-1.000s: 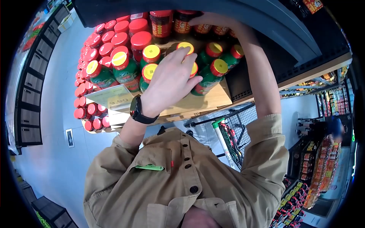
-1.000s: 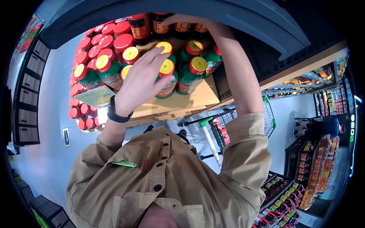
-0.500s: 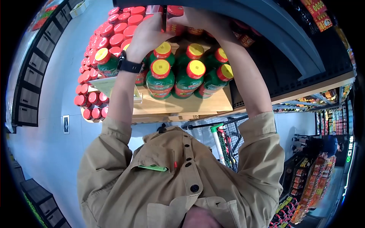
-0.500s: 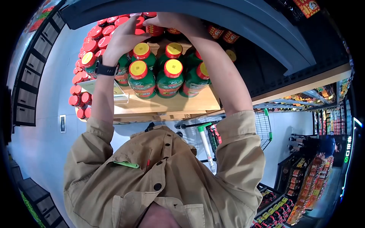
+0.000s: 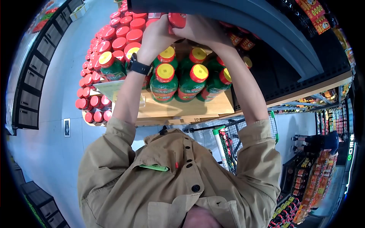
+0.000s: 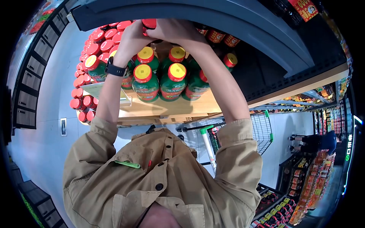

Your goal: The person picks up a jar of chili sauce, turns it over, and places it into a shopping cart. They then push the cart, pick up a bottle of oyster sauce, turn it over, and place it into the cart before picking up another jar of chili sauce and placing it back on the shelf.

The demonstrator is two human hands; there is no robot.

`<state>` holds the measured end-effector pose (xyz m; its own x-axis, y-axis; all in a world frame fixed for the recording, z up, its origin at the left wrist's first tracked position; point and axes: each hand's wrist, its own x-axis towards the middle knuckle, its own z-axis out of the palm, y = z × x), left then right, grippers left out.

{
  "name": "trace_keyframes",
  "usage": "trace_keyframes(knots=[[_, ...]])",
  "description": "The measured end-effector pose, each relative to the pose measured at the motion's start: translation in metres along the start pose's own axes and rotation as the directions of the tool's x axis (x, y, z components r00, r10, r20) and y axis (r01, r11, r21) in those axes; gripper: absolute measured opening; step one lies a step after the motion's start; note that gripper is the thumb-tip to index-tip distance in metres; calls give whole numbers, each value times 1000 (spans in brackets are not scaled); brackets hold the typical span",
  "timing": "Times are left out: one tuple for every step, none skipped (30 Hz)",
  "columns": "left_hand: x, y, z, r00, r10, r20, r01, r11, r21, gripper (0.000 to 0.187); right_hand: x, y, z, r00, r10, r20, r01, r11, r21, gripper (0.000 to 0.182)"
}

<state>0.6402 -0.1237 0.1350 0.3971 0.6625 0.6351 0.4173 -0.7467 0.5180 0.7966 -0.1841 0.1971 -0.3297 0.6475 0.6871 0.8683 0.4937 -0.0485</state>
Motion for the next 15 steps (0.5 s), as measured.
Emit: trace_keyframes(knots=[[-3,8,-5,999,19,-37,-20,999,-29,44,-2,-6,-6,1000,22,15,-23,1000,2,56],[-7,16,-10,996,38,-75,-43,997,-58,44,-4,-14,-16,999,45,30,-45,999,3,61],[-10,26,-14,992,58,-113,-68,994,-86,43,-5,-24,-26,997,68,43,-68,998,2,65],[-16,38,-18,982,64,-179,-87,988,-125,45,-9,-35,-36,987,147,72,-145,989,-37,67],[-20,39,-16,967,103,-232,-139,980,-145,48,-15,-44,-42,987,161,8,-161,987,-26,59],[-26,50,-20,967,92,-239,-122,986,-116,49,-21,-51,-49,987,161,-25,-161,987,1,62],[-34,64,-25,966,79,-245,-104,991,-87,50,-28,-57,-55,985,162,-57,-161,987,28,64],[-39,72,-26,968,88,-236,-105,993,-59,53,-41,-60,-54,980,74,-187,-88,994,-69,71],[-46,76,-24,947,155,-282,-172,984,-37,53,-50,-65,-57,971,55,-233,-62,998,-22,73],[-53,79,-22,920,222,-324,-239,971,-13,54,-57,-69,-59,959,39,-281,-34,999,23,76],[-58,83,-20,886,289,-364,-305,952,14,54,-64,-74,-63,943,25,-330,-4,998,66,78],[-62,92,-22,885,307,-350,-346,937,-51,55,-72,-80,-67,934,17,-356,9,997,72,83],[-67,99,-21,904,274,-329,-335,931,-146,57,-78,-87,-73,934,49,-355,-20,996,87,85],[-73,105,-23,917,283,-282,-349,911,-220,59,-85,-94,-80,932,82,-354,-49,994,100,87],[-77,110,-25,926,296,-235,-357,887,-292,61,-92,-101,-86,929,113,-353,-77,990,114,89]])
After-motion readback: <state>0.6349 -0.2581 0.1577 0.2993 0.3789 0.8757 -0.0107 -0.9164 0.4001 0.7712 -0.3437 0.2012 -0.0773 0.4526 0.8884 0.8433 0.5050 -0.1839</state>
